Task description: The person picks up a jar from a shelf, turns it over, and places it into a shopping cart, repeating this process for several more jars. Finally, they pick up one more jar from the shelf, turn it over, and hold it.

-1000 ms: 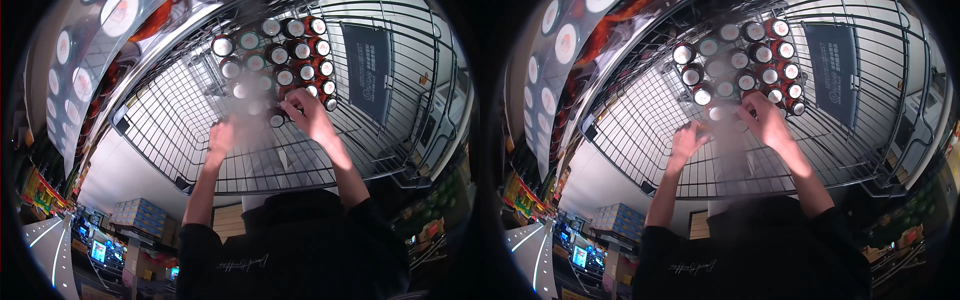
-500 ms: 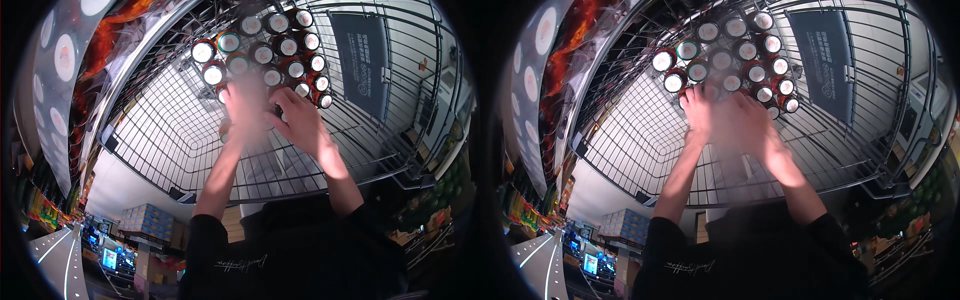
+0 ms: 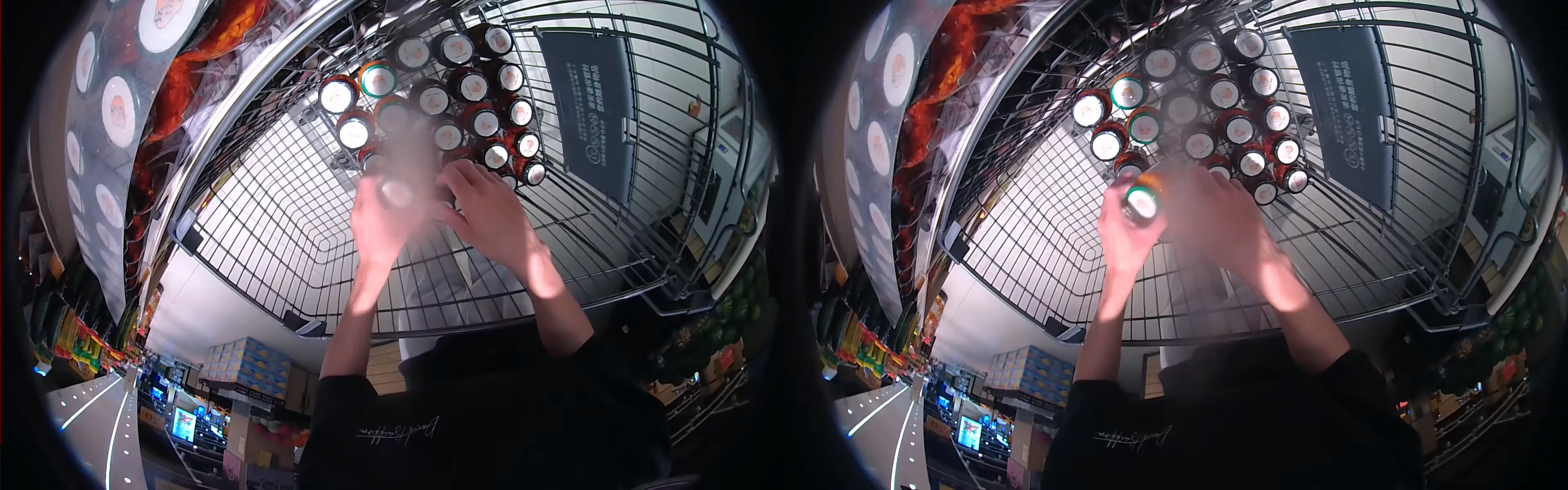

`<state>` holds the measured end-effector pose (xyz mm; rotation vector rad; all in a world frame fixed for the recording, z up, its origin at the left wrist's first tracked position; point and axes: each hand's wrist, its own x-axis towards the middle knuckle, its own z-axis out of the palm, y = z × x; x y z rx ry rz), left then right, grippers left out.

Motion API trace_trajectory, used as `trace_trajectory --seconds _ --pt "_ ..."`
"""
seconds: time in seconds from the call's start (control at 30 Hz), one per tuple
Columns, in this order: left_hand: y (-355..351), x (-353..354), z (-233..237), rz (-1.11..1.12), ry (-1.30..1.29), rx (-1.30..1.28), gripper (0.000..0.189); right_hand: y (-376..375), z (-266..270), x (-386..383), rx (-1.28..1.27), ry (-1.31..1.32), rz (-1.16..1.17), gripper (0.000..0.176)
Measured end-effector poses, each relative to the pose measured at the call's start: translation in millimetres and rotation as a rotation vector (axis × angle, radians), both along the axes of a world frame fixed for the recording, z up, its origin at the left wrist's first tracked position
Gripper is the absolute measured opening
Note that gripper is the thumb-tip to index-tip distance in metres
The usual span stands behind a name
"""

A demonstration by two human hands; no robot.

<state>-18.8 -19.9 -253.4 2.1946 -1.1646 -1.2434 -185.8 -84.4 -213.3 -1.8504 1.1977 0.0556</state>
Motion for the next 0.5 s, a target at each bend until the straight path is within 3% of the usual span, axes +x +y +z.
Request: trace_trajectory --seconds 0.17,0.27,0.37,0.5 --pt "36.6 44.4 31.4 -0.012 -0.072 0.133 0.058 -0.2 6.6 3.4 -0.015 -0.072 -0.016 0.032" --pt "66.2 70.9 13.4 -0.082 -0.224 0.097 0.069 4.1 4.4 3.5 0.020 -0.090 -0.013 0.031" --pt "85.9 91.9 -12.2 -0.283 -0.332 0.359 0.069 3.5 5.0 4.8 0.032 -0.113 -0.013 0.031" --pt "117.6 96.6 -44.6 -0.508 -0.412 0.452 0.067 6.5 2.7 3.6 -0.004 -0.115 0.016 0.031"
